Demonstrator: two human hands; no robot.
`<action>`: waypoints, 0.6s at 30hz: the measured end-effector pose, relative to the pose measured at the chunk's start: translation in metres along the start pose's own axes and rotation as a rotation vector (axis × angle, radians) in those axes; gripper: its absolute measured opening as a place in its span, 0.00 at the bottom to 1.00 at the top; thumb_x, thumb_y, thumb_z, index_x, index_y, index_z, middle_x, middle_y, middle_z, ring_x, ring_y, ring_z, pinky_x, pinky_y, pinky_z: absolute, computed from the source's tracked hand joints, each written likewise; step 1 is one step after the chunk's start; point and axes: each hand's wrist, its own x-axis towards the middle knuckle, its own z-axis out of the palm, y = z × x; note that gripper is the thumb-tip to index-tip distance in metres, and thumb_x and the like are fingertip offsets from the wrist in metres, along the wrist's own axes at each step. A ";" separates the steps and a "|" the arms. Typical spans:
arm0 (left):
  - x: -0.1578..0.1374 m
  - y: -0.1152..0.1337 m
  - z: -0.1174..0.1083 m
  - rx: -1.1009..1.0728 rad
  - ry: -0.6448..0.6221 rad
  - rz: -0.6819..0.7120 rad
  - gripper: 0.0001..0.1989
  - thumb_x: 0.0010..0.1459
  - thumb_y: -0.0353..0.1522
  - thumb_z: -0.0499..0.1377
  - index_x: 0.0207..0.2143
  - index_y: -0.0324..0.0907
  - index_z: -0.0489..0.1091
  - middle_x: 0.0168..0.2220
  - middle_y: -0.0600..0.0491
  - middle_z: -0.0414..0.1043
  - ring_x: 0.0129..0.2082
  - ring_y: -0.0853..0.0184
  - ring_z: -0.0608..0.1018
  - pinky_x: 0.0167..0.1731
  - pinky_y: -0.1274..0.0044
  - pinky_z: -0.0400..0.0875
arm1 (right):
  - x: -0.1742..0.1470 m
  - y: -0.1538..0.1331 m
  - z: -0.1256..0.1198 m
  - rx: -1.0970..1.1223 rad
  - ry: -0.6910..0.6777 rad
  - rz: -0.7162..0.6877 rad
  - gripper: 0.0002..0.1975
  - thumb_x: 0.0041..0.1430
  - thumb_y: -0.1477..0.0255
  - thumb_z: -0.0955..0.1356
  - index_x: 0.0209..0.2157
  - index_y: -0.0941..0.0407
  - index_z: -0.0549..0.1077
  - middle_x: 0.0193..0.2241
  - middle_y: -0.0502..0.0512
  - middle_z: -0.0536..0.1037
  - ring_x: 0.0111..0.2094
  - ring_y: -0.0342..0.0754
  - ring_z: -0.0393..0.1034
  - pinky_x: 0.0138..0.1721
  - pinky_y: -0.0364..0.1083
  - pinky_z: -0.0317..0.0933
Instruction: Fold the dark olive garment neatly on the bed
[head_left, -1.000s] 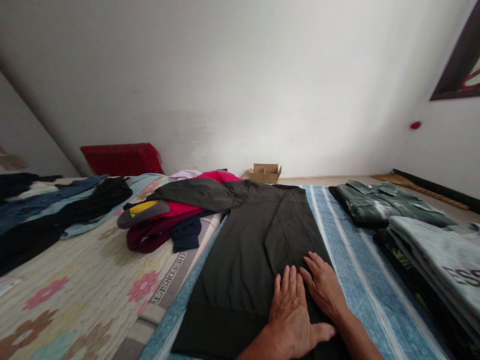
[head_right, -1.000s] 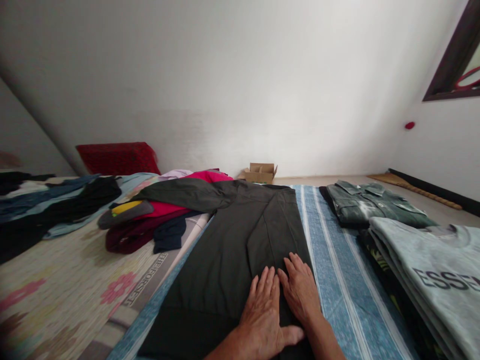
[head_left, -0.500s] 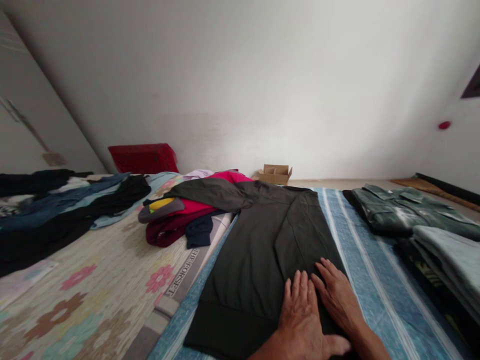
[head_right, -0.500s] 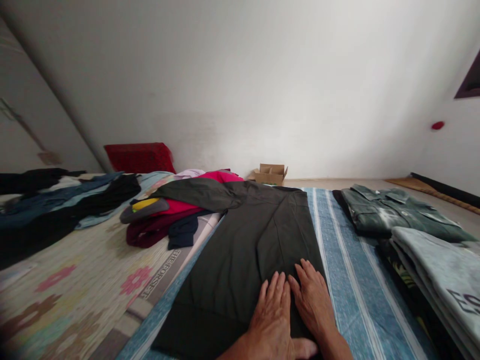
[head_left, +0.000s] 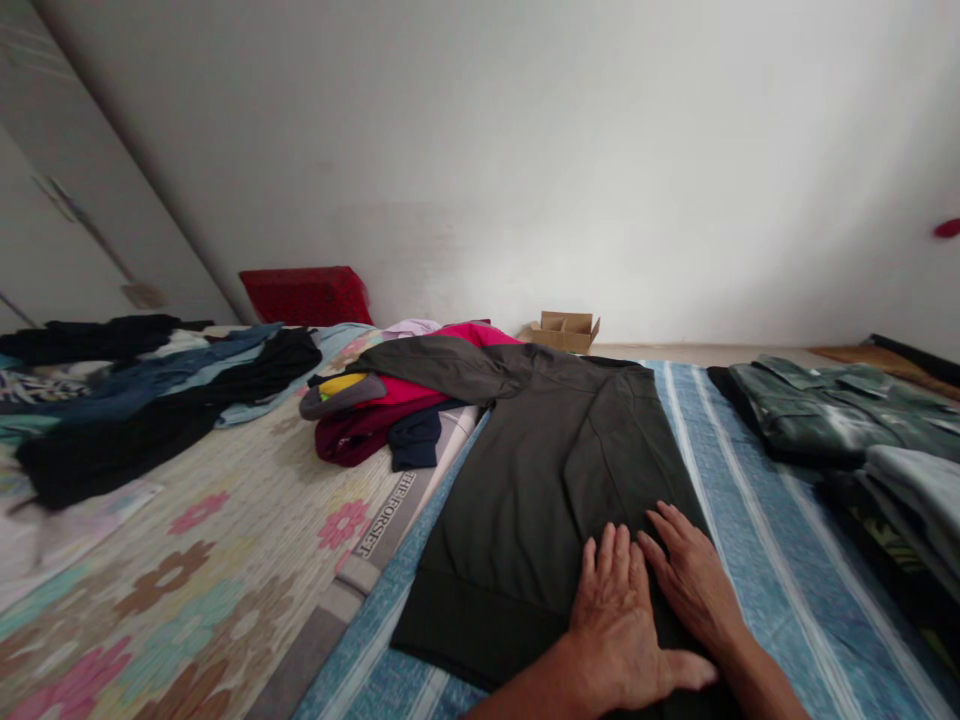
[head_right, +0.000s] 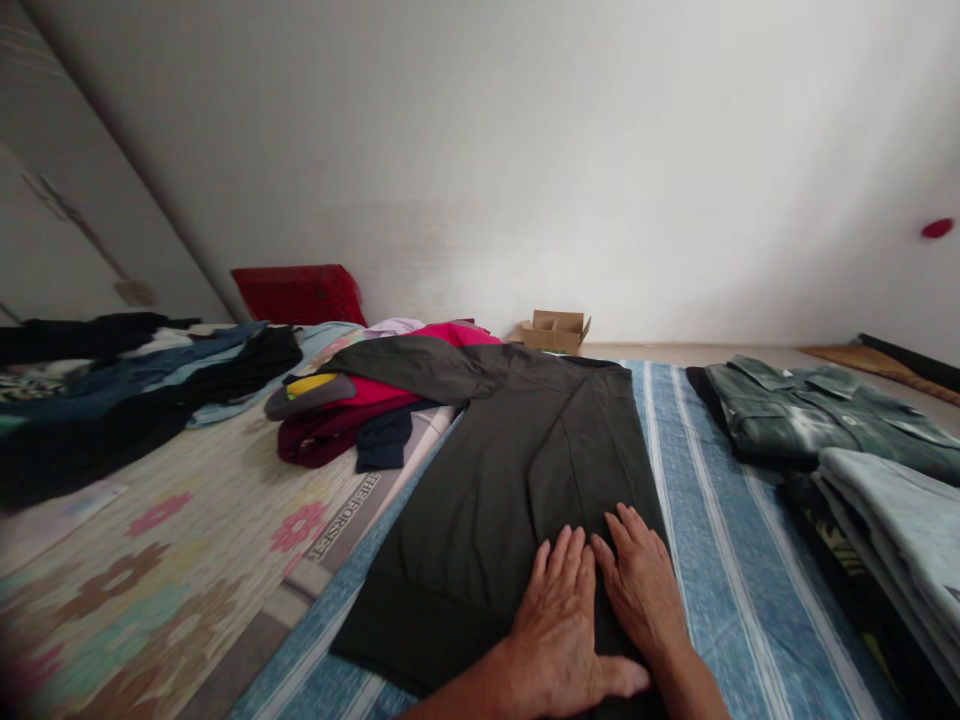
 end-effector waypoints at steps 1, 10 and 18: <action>0.000 0.000 0.000 0.002 0.002 -0.001 0.57 0.47 0.62 0.46 0.64 0.30 0.31 0.66 0.39 0.25 0.65 0.55 0.31 0.62 0.61 0.27 | 0.000 0.000 0.000 0.004 -0.001 0.000 0.23 0.61 0.62 0.57 0.50 0.61 0.69 0.55 0.64 0.66 0.58 0.57 0.57 0.55 0.57 0.56; -0.003 0.004 -0.002 -0.011 -0.008 0.002 0.57 0.47 0.63 0.43 0.65 0.28 0.35 0.66 0.39 0.28 0.65 0.55 0.32 0.62 0.59 0.28 | -0.001 0.003 0.001 0.007 0.010 -0.014 0.24 0.62 0.61 0.55 0.50 0.62 0.68 0.55 0.66 0.66 0.58 0.57 0.56 0.54 0.57 0.56; 0.016 -0.028 -0.047 0.209 0.108 -0.182 0.47 0.57 0.56 0.38 0.65 0.28 0.38 0.66 0.39 0.31 0.66 0.55 0.36 0.62 0.63 0.36 | 0.000 0.002 -0.004 0.004 -0.022 -0.003 0.26 0.62 0.59 0.54 0.50 0.62 0.69 0.55 0.65 0.65 0.58 0.58 0.56 0.55 0.57 0.55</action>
